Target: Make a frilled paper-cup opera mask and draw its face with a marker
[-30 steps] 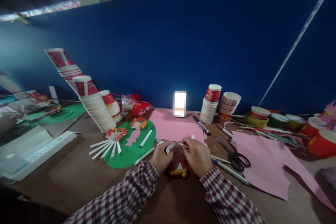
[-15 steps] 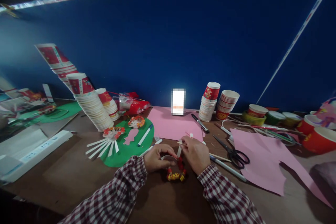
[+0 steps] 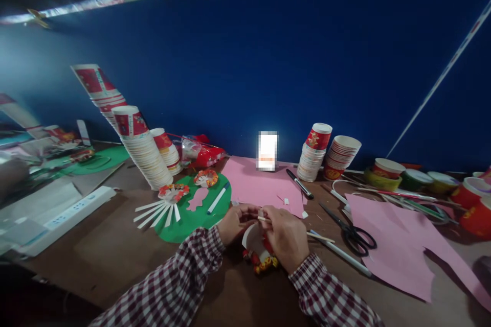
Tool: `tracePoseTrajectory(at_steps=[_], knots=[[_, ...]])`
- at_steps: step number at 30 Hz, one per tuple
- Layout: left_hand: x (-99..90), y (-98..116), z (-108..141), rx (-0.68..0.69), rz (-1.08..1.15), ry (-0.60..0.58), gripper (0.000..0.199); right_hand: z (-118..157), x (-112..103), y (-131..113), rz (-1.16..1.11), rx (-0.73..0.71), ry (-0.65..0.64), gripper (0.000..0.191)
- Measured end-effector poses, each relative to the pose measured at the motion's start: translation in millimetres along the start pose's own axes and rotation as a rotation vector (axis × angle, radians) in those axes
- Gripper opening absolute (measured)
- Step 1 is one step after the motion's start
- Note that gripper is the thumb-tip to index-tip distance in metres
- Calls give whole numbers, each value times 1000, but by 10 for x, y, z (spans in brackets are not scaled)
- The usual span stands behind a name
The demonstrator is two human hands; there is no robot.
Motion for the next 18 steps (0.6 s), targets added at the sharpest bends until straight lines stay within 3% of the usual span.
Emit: tracePoseTrajectory(at_steps=[2, 7, 14, 18], knots=[[28, 1, 16, -6, -51, -25, 29, 5, 15, 10, -27, -3, 18, 19], [-6, -12, 12, -51, -135, 78, 24, 21, -3, 21, -126, -46, 71, 23], [-53, 10, -8, -99, -62, 113, 27, 43, 18, -127, -75, -257, -35, 19], [-62, -7, -12, -122, -21, 113, 29, 70, 5, -186, -72, -280, -65, 17]])
Point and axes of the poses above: each hand's wrist, its own z-axis away from the middle knuckle, its own x-axis out of the palm, y = z × x, the point moved 3 cm from there along -z, towards the middle knuckle, and after that the axes turned 8 degrees about -y, right-handed, at the moved point
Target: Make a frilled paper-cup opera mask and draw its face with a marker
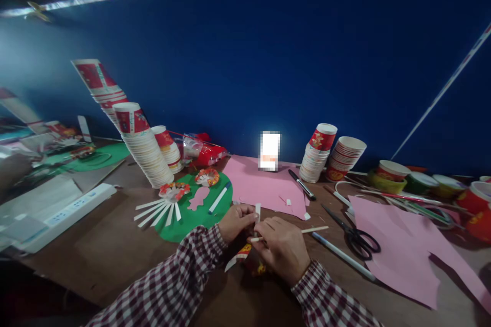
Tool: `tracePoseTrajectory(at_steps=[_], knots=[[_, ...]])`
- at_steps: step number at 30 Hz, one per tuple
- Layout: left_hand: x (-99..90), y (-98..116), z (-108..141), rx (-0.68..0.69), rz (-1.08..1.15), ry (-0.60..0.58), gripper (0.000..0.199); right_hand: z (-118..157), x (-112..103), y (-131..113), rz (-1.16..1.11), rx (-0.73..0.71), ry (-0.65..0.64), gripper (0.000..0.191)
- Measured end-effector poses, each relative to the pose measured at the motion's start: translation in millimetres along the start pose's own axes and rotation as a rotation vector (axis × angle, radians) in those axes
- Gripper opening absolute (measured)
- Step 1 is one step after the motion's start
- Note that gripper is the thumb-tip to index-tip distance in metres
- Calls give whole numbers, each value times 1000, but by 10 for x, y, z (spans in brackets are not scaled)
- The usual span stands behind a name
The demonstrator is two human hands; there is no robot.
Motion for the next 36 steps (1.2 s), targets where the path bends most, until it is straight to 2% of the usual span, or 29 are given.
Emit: tracePoseTrajectory(at_steps=[6, 11, 15, 18, 21, 26, 36], knots=[[43, 1, -133, -98, 209, 44, 36, -45, -182, 159, -79, 164, 63, 25], [117, -10, -235, -76, 65, 74, 19, -127, -203, 420, 33, 288, 113, 25], [125, -59, -229, -1, -57, 62, 17, -103, -134, 489, 40, 259, 176, 24], [124, -62, -190, 60, -15, 18, 26, -50, -111, 465, 12, 248, 180, 20], [125, -43, -150, 85, 19, 27, 22, -25, -100, 426, -16, 232, 149, 19], [125, -42, -125, 66, 32, 35, 19, -33, -43, 408, -53, 246, 100, 17], [87, -53, -109, 39, 31, 28, 36, -35, -24, 387, -73, 225, 100, 17]])
Point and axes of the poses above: each hand's wrist, its own z-axis away from the middle knuckle, its own x-axis out of the palm, y = z × x, the point moved 3 cm from there along -z, towards the middle knuckle, and after that the axes turned 8 degrees about -y, right-handed, at the moved point
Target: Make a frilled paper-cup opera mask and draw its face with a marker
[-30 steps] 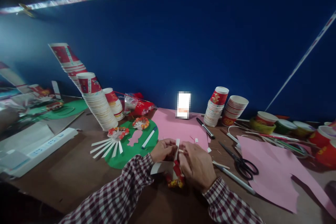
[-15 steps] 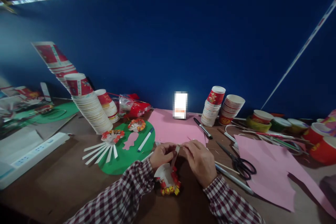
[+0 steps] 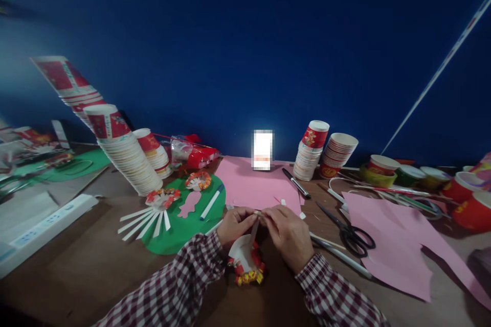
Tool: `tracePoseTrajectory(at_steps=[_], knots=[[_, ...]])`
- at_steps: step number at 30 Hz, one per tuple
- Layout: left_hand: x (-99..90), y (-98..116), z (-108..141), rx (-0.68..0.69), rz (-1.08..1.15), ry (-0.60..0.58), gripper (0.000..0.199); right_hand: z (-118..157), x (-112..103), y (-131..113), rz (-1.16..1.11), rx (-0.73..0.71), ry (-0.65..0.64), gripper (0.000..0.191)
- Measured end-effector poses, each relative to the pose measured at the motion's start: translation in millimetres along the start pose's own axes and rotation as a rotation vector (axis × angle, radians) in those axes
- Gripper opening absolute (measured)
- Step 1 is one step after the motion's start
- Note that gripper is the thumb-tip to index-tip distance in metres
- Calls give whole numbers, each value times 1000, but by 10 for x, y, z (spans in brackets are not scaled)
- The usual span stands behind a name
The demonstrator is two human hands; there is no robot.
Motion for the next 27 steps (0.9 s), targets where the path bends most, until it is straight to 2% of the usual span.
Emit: tracePoseTrajectory(at_steps=[5, 13, 20, 27], knots=[[-7, 6, -5, 37, -11, 16, 39, 3, 3, 9, -2, 22, -9, 17], [-10, -18, -9, 23, -4, 5, 38, -9, -10, -15, 13, 8, 0, 16], [15, 11, 9, 0, -9, 19, 37, -9, 16, -10, -14, 14, -19, 17], [19, 6, 12, -76, 23, -1, 41, 10, 6, -42, 3, -8, 43, 18]])
Point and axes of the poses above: each hand's wrist, its own z-axis away from the middle knuckle, its own x-axis out of the palm, y = z × x, the point moved 3 cm from there along -z, towards the middle knuckle, and after that the axes turned 8 degrees about -y, right-handed, at the moved point
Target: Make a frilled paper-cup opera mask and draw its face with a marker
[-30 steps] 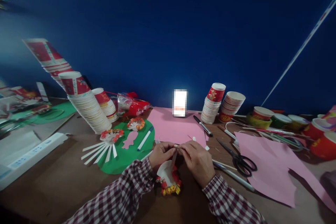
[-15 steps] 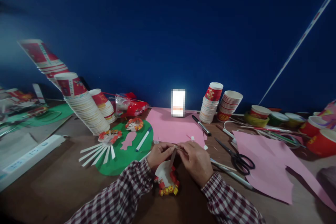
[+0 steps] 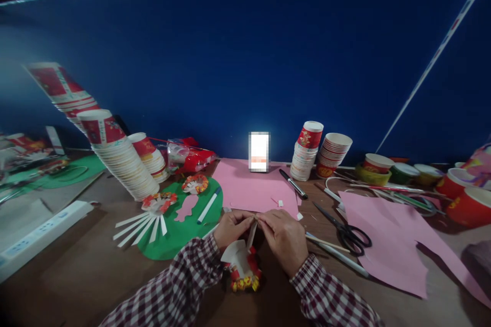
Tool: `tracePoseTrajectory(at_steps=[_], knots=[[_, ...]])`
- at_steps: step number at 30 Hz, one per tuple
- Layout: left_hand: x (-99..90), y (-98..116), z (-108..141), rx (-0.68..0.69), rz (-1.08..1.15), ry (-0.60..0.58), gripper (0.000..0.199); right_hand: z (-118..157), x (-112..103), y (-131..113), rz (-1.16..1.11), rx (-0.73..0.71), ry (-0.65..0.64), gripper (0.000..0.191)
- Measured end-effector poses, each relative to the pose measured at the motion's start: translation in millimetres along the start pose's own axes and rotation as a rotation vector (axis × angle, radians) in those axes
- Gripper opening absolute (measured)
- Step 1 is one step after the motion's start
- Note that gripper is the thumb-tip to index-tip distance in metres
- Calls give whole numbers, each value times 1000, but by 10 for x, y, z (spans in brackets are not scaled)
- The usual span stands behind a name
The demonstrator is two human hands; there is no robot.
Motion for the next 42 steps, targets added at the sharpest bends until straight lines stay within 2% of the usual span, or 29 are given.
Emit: tracePoseTrajectory(at_steps=[9, 12, 18, 26, 42], knots=[[6, 27, 26, -20, 23, -34, 41, 14, 34, 28, -40, -38, -3, 19], [-7, 10, 20, -29, 43, -9, 45, 15, 29, 7, -31, -59, -20, 20], [-55, -72, -29, -40, -114, -38, 46, 14, 18, -29, 43, -85, -24, 20], [-51, -60, -28, -71, -170, -5, 45, 16, 32, -15, 66, -92, -8, 19], [-4, 42, 54, -42, -243, 24, 34, 3, 41, -5, -21, 30, -68, 16]])
Point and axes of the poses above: each hand's wrist, its own z-axis away from the middle knuckle, its own x-axis out of the palm, y = z × x, the point moved 3 cm from there along -z, towards the middle knuckle, and after that the axes turned 8 degrees about -y, right-handed, at the moved point
